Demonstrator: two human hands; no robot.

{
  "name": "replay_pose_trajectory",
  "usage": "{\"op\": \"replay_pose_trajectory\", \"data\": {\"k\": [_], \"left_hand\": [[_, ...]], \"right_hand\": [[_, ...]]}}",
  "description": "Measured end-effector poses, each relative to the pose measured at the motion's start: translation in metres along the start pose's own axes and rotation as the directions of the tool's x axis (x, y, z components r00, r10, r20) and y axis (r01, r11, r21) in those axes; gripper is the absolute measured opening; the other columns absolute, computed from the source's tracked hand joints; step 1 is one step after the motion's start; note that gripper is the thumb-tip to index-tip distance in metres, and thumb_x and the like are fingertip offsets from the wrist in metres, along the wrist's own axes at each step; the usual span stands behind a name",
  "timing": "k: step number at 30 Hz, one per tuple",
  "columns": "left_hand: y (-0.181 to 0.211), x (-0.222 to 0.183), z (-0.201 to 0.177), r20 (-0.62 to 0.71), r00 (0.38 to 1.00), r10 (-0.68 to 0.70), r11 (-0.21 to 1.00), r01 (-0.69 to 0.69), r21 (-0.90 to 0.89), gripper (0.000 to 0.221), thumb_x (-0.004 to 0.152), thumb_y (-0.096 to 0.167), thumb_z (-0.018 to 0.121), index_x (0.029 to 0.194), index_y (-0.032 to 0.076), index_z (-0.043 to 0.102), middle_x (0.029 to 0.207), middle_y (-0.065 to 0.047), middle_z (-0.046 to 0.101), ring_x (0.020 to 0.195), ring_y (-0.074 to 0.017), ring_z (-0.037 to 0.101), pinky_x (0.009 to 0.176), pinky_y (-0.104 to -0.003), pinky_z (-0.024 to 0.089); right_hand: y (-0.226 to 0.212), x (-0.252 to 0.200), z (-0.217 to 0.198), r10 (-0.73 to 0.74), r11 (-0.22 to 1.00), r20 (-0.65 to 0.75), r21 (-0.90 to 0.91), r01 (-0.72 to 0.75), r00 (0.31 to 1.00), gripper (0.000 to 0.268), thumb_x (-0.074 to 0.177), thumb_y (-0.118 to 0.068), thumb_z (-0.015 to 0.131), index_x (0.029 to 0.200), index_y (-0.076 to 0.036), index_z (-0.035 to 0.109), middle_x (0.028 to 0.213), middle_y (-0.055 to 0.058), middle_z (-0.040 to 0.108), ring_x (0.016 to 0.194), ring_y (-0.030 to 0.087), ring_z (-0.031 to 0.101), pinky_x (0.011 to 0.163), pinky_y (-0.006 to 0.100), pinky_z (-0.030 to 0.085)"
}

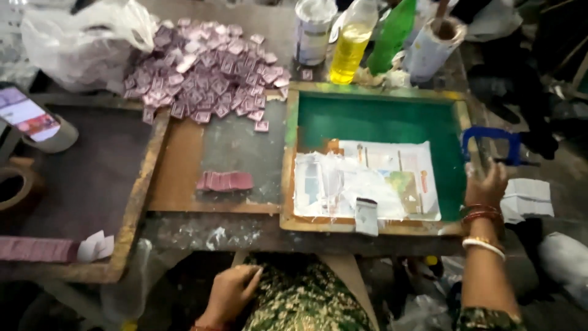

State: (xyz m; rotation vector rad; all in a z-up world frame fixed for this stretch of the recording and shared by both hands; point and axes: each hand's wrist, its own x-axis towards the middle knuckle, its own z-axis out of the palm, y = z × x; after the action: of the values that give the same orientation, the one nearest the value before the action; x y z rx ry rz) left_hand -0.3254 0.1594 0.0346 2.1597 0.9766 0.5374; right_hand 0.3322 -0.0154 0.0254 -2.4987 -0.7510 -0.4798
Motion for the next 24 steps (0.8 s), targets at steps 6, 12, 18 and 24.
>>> {"op": "replay_pose_trajectory", "data": {"k": [6, 12, 18, 24], "left_hand": [[0.029, 0.047, -0.022, 0.08, 0.996, 0.049, 0.998, -0.052, 0.034, 0.019, 0.09, 0.027, 0.07, 0.092, 0.01, 0.077, 0.087, -0.011, 0.076, 0.08, -0.0324, 0.073, 0.067, -0.041, 0.058], [0.049, 0.101, -0.01, 0.157, 0.985, -0.072, 0.987, 0.048, 0.155, 0.038, 0.084, 0.051, 0.072, 0.093, 0.013, 0.075, 0.083, -0.011, 0.074, 0.078, -0.0349, 0.071, 0.065, -0.046, 0.055], [0.047, 0.116, 0.022, 0.161, 0.979, -0.124, 0.956, 0.074, 0.285, 0.06, 0.076, 0.065, 0.076, 0.091, 0.008, 0.066, 0.077, -0.015, 0.072, 0.075, -0.0364, 0.071, 0.063, -0.049, 0.054], [0.043, 0.123, 0.029, 0.178, 0.958, -0.223, 0.974, 0.211, 0.083, 0.061, 0.065, 0.061, 0.085, 0.088, 0.008, 0.067, 0.077, -0.015, 0.073, 0.071, -0.0356, 0.071, 0.062, -0.047, 0.054]], "right_hand": [[-0.149, -0.131, -0.075, -0.529, 0.77, 0.025, 0.433, 0.468, 0.848, 0.065, 0.092, -0.047, 0.071, 0.139, -0.005, 0.058, 0.136, 0.02, 0.06, 0.128, 0.04, 0.056, 0.111, 0.054, 0.041], [-0.191, -0.18, -0.097, -0.699, 0.715, 0.289, 0.277, 0.642, 0.654, 0.058, 0.074, -0.039, 0.078, 0.127, -0.017, 0.067, 0.125, 0.007, 0.067, 0.122, 0.027, 0.057, 0.115, 0.059, 0.029], [-0.207, -0.163, -0.087, -0.582, 0.808, 0.428, 0.206, 0.552, 0.692, 0.043, 0.076, -0.015, 0.075, 0.119, -0.018, 0.075, 0.108, 0.007, 0.068, 0.109, 0.027, 0.062, 0.111, 0.051, 0.04], [-0.27, -0.134, -0.09, -0.589, 0.807, 0.365, 0.307, 0.505, 0.721, 0.031, 0.085, -0.009, 0.07, 0.115, -0.013, 0.073, 0.102, 0.012, 0.07, 0.096, 0.034, 0.065, 0.086, 0.045, 0.051]]}}
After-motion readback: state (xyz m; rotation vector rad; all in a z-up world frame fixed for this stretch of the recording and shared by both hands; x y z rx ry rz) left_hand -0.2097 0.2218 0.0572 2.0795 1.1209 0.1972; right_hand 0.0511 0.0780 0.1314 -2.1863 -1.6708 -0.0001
